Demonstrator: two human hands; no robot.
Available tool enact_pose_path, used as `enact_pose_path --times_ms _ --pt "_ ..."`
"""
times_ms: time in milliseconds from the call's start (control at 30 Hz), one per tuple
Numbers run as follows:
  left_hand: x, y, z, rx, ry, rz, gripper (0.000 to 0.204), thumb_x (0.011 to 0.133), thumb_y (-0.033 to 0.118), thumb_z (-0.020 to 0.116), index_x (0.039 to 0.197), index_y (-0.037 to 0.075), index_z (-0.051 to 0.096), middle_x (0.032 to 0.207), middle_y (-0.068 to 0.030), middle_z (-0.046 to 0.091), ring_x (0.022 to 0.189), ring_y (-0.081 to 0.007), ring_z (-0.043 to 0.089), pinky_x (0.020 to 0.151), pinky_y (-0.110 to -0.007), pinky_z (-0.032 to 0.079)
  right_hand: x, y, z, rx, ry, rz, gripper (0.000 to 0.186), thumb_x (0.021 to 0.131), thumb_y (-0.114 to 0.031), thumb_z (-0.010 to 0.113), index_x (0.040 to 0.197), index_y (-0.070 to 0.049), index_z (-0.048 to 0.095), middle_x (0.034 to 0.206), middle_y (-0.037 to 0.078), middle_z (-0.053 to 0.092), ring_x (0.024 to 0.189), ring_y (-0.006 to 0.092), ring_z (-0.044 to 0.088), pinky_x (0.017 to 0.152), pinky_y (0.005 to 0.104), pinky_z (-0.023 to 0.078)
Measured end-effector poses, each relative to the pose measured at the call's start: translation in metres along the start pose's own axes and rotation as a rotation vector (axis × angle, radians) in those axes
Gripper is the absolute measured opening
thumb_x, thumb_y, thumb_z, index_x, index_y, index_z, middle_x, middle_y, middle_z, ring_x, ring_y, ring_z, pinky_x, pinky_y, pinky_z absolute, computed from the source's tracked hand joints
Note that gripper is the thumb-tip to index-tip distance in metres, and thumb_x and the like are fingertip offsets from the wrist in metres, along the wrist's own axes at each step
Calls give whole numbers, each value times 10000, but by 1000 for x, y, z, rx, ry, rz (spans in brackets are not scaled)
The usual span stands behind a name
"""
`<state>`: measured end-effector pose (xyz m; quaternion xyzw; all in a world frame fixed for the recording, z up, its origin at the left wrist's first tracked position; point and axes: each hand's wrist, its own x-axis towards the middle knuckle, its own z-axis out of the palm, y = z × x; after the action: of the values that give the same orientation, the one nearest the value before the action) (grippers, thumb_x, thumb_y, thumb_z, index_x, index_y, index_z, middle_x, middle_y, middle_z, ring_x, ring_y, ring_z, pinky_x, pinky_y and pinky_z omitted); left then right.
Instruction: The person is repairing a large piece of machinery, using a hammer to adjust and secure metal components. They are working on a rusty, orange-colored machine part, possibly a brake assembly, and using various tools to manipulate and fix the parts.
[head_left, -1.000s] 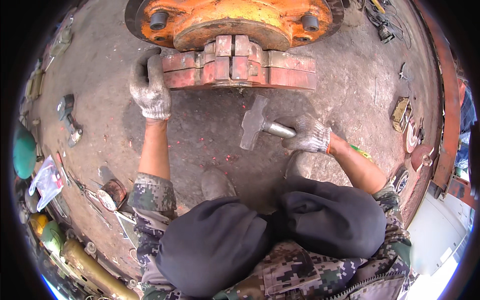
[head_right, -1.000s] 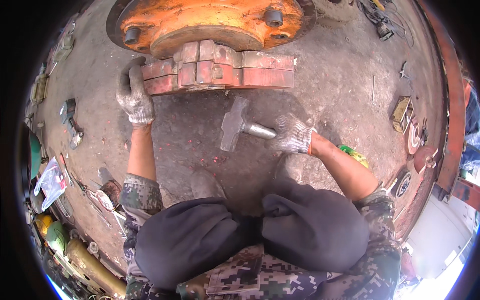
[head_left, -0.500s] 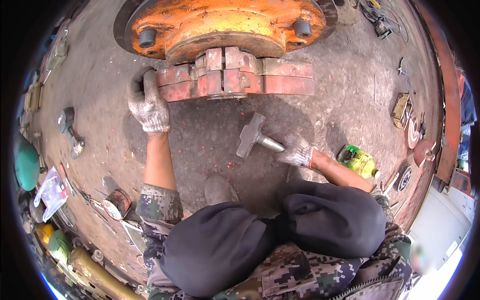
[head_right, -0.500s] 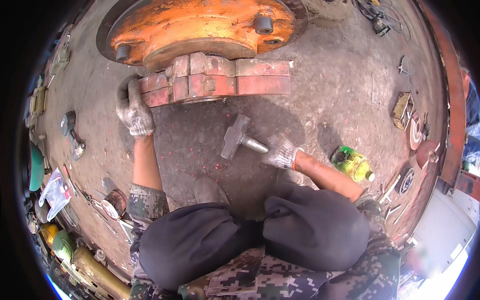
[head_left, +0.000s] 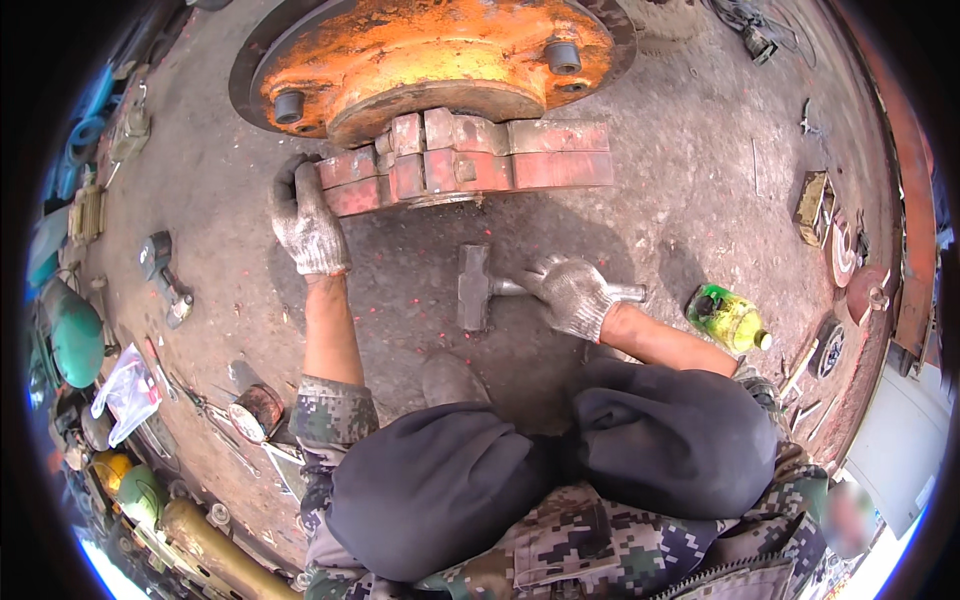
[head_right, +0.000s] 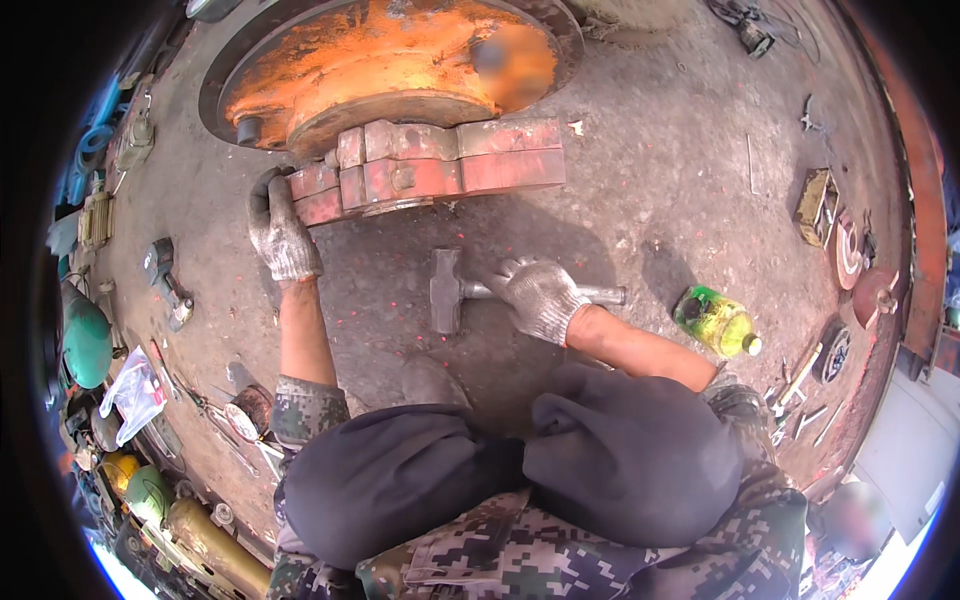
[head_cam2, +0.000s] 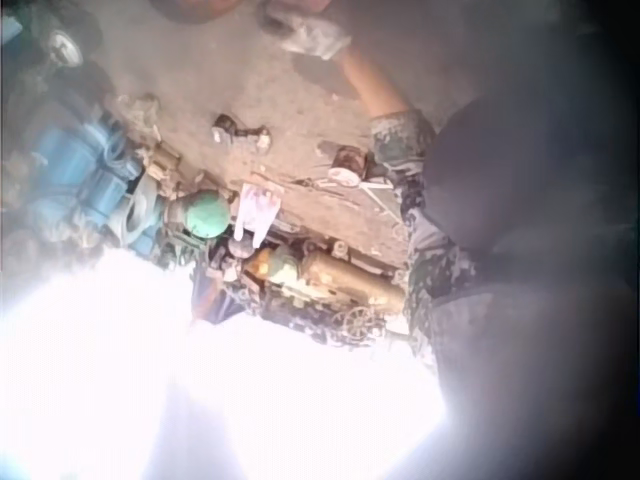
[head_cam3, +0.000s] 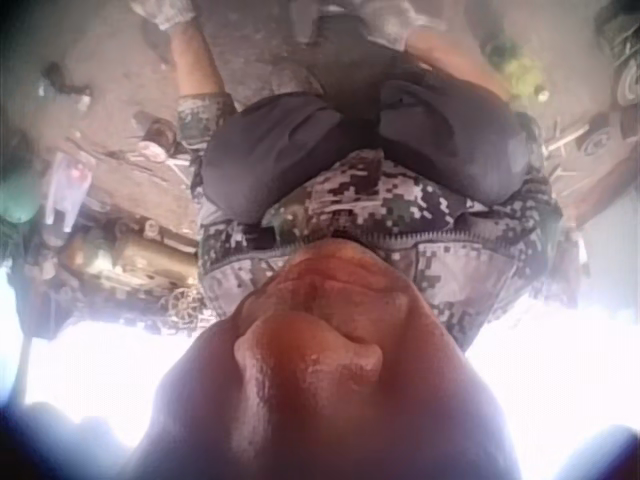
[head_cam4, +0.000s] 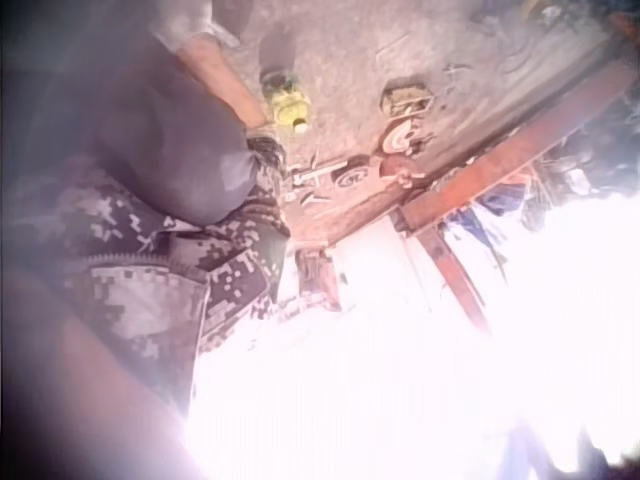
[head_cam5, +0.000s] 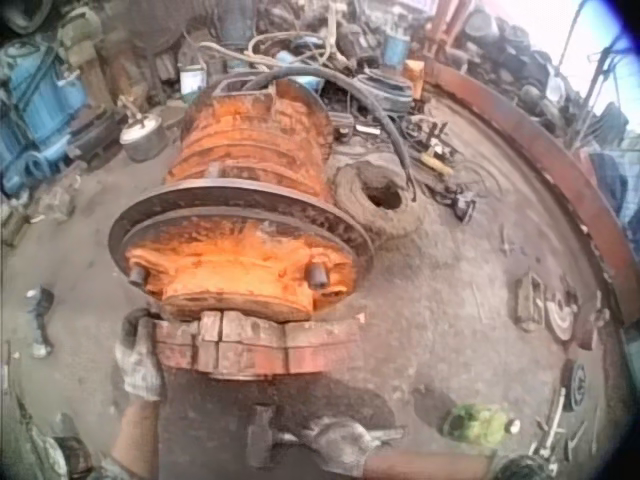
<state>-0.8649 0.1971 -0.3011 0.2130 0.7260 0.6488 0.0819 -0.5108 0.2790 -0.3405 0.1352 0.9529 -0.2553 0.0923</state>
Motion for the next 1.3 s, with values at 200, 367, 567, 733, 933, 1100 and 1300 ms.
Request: enact_pose_path --times_ms 200,367,567,733,933,1100,1300 --pt "-2 -9 1 -14 -15 -19 288 1032 175 629 1209 -47 679 1148 -110 715 1049 -184 639 965 -350 510 -21 6 -29 249 -36 21 388 891 -226 655 1256 -100 690 1074 168 700 988 408 685 850 520 545" --pt "-8 3 9 -34 -10 -53 324 1043 195 608 1243 -52 672 1178 -121 709 1089 -190 634 980 -350 506 -59 16 1 233 -38 66 295 961 -306 636 1142 -96 735 1020 180 723 946 405 692 825 515 544" --pt "-8 -5 -7 -62 -69 -151 471 1058 316 625 1394 -11 577 1277 -106 664 1139 -214 640 948 -382 552 -80 -1 41 317 -93 53 317 980 -333 625 1149 -88 734 997 189 717 937 406 695 821 512 547" --pt "-11 9 -6 -152 -68 -431 493 1013 415 669 1248 -18 653 1135 -109 695 960 -201 680 819 -362 582 -90 3 48 396 -63 31 325 985 -320 628 1179 -80 728 1063 174 733 982 403 700 849 505 554" --pt "2 6 -39 -55 -116 -483 548 1001 452 686 1302 -1 615 1193 -120 691 1009 -236 709 833 -393 620 -64 -8 -3 600 234 212 214 922 -222 744 1079 -78 764 981 175 740 889 360 722 811 435 577" --pt "-5 -7 -10 -129 -194 -473 527 1009 434 678 1322 15 614 1230 -109 683 1067 -228 697 915 -406 590 -52 22 -78 776 719 480 304 1021 -206 664 1254 -10 669 1029 111 738 874 176 699 782 316 565" --pt "0 19 -40 -303 -423 -511 571 990 309 692 1443 -8 547 1297 -122 659 1189 -242 645 1024 -405 524 0 43 -114 1034 498 496 620 1095 -454 531 1517 -2 485 1312 140 645 1087 209 661 894 354 557"
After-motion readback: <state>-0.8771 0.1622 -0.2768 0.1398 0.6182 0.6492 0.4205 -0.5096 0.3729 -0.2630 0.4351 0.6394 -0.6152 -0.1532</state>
